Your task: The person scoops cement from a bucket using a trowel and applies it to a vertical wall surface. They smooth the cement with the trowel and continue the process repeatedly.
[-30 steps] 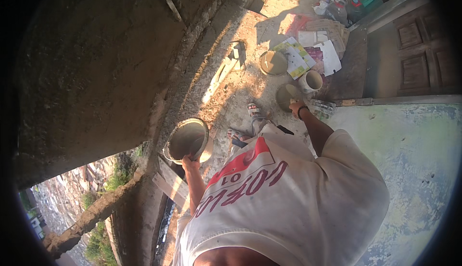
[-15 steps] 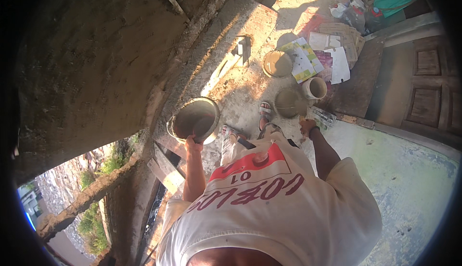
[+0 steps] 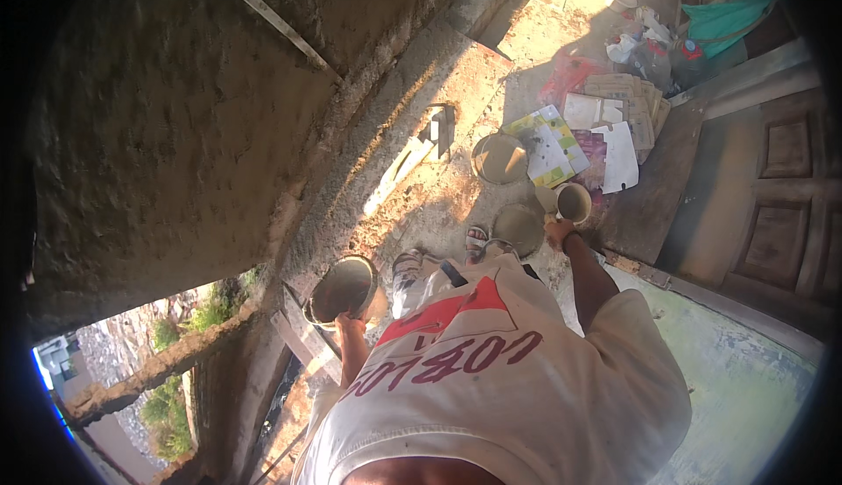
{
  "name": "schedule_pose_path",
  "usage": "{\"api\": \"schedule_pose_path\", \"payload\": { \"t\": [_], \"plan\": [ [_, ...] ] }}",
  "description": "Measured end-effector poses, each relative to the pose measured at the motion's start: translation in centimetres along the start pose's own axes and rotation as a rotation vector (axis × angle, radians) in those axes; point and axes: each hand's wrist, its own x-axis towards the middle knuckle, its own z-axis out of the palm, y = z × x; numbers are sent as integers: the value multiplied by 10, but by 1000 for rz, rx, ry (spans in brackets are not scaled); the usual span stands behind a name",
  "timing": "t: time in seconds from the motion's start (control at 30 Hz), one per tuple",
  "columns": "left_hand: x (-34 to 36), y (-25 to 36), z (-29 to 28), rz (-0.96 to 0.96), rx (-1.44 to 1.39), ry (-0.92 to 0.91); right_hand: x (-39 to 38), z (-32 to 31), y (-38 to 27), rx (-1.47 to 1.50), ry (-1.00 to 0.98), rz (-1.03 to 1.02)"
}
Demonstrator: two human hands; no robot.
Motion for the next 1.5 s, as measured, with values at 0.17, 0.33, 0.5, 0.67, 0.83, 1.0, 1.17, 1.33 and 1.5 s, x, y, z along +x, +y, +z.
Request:
{"api": "schedule_pose_path", "payload": {
  "t": [0.17, 0.33, 0.5, 0.67, 0.83, 1.0, 1.17, 1.33, 1.5],
  "plan": [
    [-6, -5, 22, -36, 28, -146, 49, -36, 30, 275, 59, 105],
    [74, 37, -11, 327, 590, -678, -6, 19, 9, 229, 33, 203],
    [91, 39, 77, 90, 629, -440, 5, 19, 50, 467, -133, 212],
    [101, 52, 154, 50, 692, -200, -22, 36, 42, 145, 123, 187],
    [104, 60, 204, 27, 479, -267, -56, 47, 19, 160, 212, 173],
    [106, 46, 220, -65, 316, -308, -63, 30, 18, 74, 220, 139],
    [114, 35, 211, -88, 426, -414, -83, 27, 12, 175, 276, 62],
    [107, 34, 198, -130, 562, -431, -93, 32, 31, 273, 303, 139],
    [104, 48, 181, -117, 562, -376, -95, 43, 2, 119, 325, 234]
  ]
}}
